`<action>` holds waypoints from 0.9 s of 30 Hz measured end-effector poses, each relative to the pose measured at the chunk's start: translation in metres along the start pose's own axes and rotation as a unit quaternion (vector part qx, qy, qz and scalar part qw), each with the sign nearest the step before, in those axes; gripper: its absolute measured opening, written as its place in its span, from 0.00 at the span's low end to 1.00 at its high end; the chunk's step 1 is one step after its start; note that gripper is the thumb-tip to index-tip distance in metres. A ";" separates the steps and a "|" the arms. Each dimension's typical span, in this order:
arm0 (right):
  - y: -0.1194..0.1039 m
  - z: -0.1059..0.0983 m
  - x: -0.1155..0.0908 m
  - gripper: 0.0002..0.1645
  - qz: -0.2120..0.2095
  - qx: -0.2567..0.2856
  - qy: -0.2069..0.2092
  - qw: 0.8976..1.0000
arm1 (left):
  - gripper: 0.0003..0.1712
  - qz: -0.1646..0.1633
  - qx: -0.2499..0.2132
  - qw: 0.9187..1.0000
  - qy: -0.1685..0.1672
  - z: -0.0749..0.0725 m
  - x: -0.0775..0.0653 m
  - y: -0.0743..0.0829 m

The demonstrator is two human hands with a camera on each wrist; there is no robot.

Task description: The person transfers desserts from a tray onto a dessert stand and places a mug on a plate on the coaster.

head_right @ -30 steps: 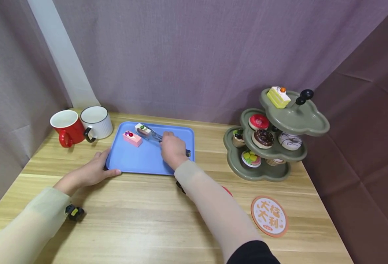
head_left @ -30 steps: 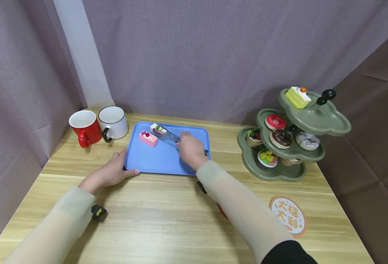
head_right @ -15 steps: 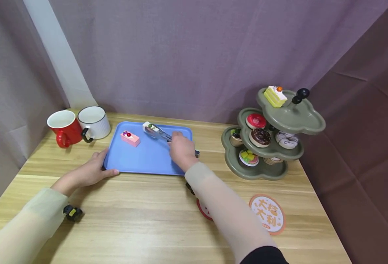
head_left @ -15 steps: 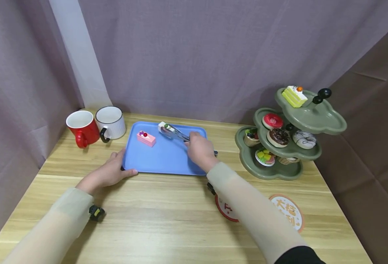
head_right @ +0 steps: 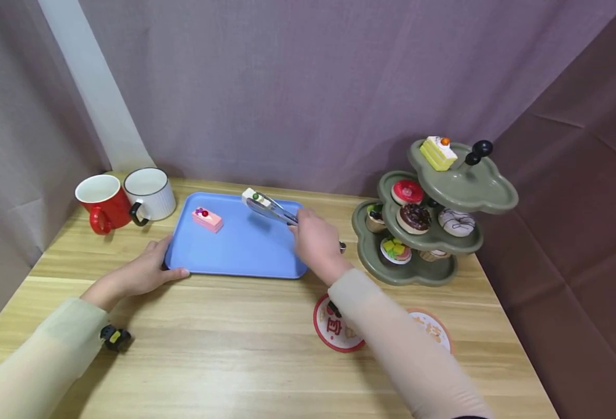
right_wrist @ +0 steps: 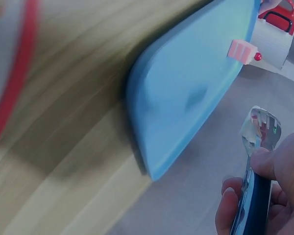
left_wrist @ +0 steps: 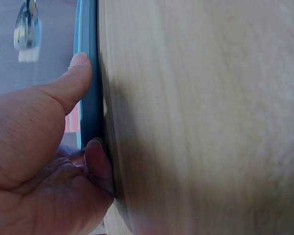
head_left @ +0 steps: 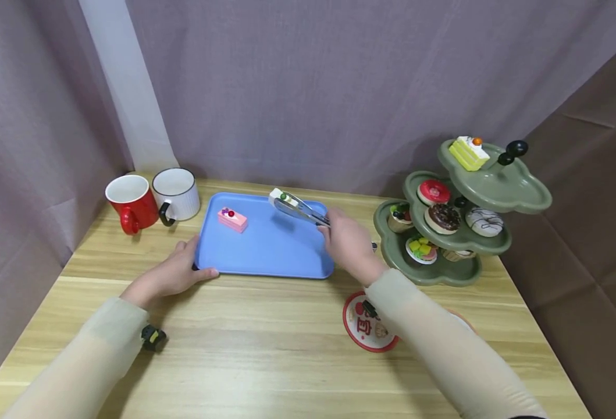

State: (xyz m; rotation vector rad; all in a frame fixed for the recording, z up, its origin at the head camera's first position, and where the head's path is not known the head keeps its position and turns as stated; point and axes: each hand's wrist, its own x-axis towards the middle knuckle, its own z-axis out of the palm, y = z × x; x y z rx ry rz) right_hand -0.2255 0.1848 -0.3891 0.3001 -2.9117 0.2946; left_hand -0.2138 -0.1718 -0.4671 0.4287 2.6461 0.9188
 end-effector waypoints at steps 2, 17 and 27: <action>0.006 -0.006 -0.007 0.13 -0.003 -0.004 0.010 1.000 | 0.61 -0.001 0.000 1.000 -0.001 0.000 -0.001 0.001; 0.052 -0.059 -0.054 0.13 -0.048 -0.028 0.125 0.991 | 0.60 0.004 -0.007 1.000 0.004 -0.001 -0.002 0.002; 0.084 -0.107 -0.088 0.15 0.000 -0.021 0.187 0.982 | 0.60 0.010 -0.004 1.000 0.005 0.000 -0.002 0.003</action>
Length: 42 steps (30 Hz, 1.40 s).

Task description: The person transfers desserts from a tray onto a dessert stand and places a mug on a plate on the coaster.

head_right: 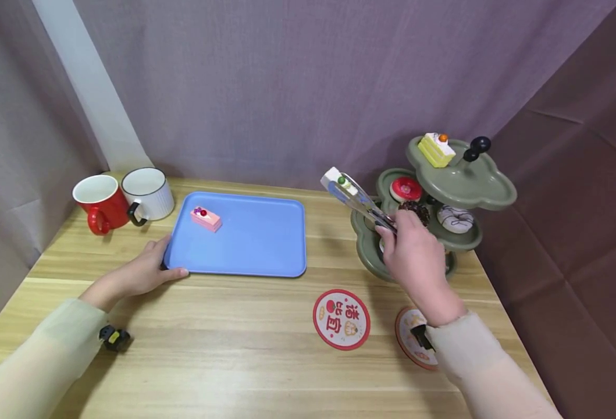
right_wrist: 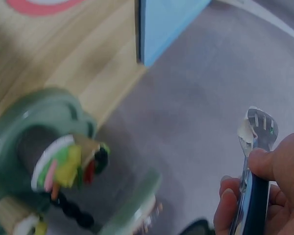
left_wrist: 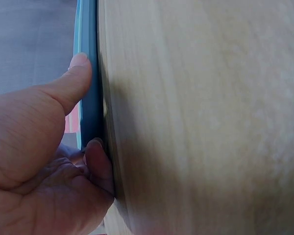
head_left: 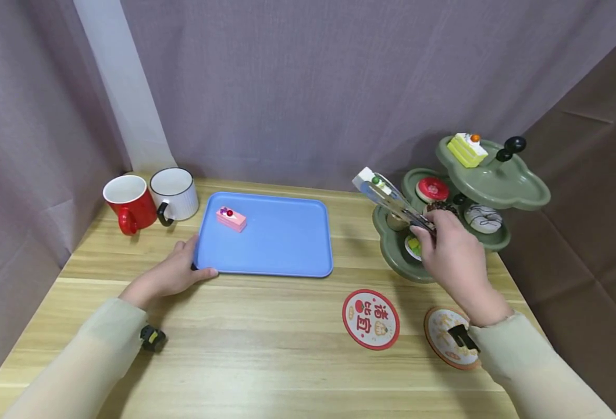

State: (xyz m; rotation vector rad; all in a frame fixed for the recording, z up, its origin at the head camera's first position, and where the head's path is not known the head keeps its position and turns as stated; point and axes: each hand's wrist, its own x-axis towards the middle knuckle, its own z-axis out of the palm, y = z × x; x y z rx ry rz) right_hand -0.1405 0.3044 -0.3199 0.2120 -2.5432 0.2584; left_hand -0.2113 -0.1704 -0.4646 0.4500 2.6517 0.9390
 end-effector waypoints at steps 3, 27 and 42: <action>0.006 -0.016 -0.003 0.16 0.023 0.000 0.006 1.000 | 0.60 0.004 0.000 1.000 0.003 0.000 -0.001 0.001; 0.075 -0.110 -0.020 0.24 0.207 -0.089 0.008 0.974 | 0.58 0.024 -0.002 1.000 0.019 0.001 0.000 0.000; 0.104 -0.122 -0.022 0.26 0.255 -0.084 0.019 0.963 | 0.59 0.014 -0.003 1.000 0.007 0.000 -0.001 0.002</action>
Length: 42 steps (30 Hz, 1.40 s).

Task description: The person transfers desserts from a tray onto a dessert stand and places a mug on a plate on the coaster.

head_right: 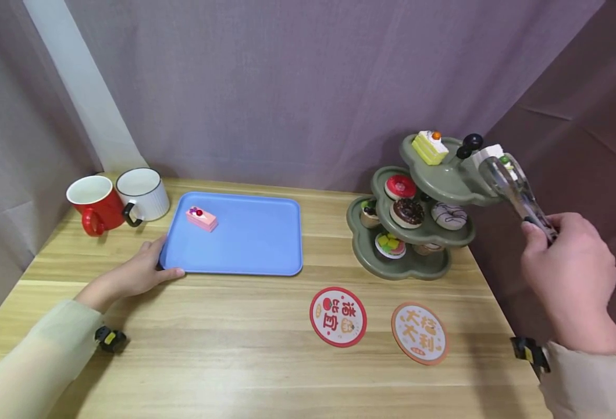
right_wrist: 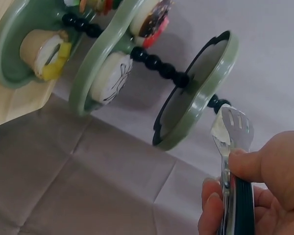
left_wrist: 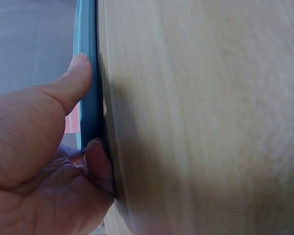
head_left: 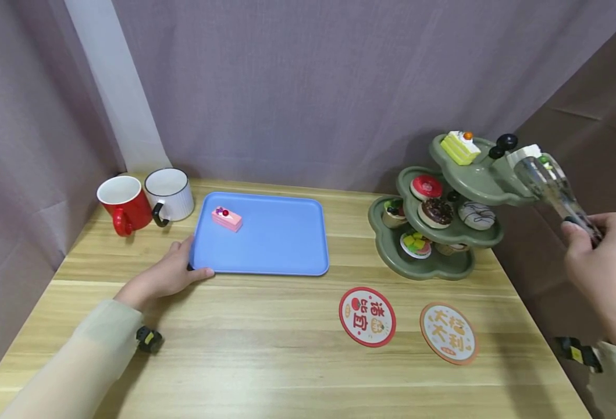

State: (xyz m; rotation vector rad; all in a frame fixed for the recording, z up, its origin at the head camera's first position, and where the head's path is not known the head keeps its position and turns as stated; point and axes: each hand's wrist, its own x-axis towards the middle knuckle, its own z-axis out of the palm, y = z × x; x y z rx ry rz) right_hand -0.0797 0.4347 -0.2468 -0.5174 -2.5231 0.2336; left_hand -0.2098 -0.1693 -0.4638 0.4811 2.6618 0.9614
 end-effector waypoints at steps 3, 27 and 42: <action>0.005 0.001 0.005 0.26 0.011 0.010 0.004 1.000 | 0.59 0.004 -0.001 1.000 0.004 0.000 0.000 0.000; 0.000 0.022 0.042 0.34 0.033 -0.058 -0.082 0.994 | 0.59 -0.001 0.004 1.000 0.004 0.000 0.000 0.000; 0.003 0.026 0.041 0.34 0.036 -0.064 -0.090 0.993 | 0.60 -0.006 0.004 1.000 -0.001 -0.001 -0.001 0.001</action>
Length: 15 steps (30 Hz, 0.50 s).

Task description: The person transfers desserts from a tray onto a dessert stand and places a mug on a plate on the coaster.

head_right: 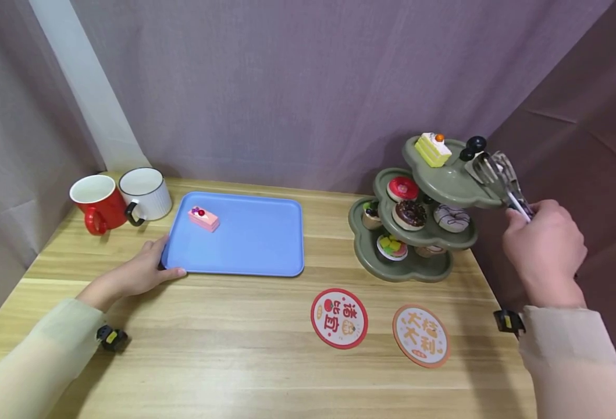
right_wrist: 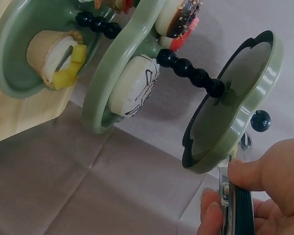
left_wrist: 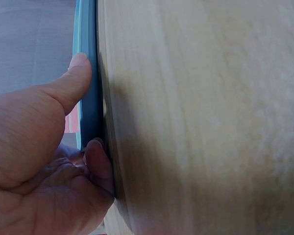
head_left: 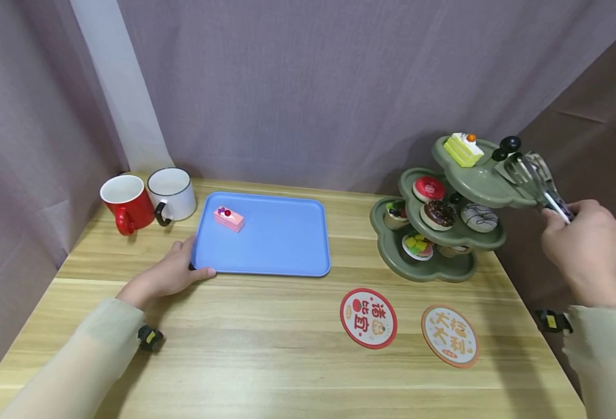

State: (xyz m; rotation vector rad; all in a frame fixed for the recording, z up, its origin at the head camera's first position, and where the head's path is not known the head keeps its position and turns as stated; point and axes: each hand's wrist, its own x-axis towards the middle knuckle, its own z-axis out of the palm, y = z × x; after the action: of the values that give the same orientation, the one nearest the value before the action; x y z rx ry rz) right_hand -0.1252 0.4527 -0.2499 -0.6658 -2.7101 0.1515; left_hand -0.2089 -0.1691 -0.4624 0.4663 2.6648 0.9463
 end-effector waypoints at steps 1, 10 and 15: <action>0.000 0.000 0.000 0.34 0.000 0.001 0.001 1.000 | 0.60 -0.001 0.000 1.000 -0.001 0.000 0.000 0.000; 0.000 -0.003 -0.003 0.35 0.000 0.016 0.016 1.000 | 0.60 0.002 0.004 1.000 -0.001 0.001 0.000 0.000; 0.000 -0.004 -0.003 0.38 0.012 0.026 0.024 0.999 | 0.59 0.003 0.002 1.000 0.000 0.001 0.000 0.000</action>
State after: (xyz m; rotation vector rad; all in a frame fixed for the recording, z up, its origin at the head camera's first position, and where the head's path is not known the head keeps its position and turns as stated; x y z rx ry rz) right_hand -0.1209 0.4513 -0.2468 -0.6789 -2.6427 0.2096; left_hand -0.2088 -0.1687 -0.4630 0.4758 2.6677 0.9439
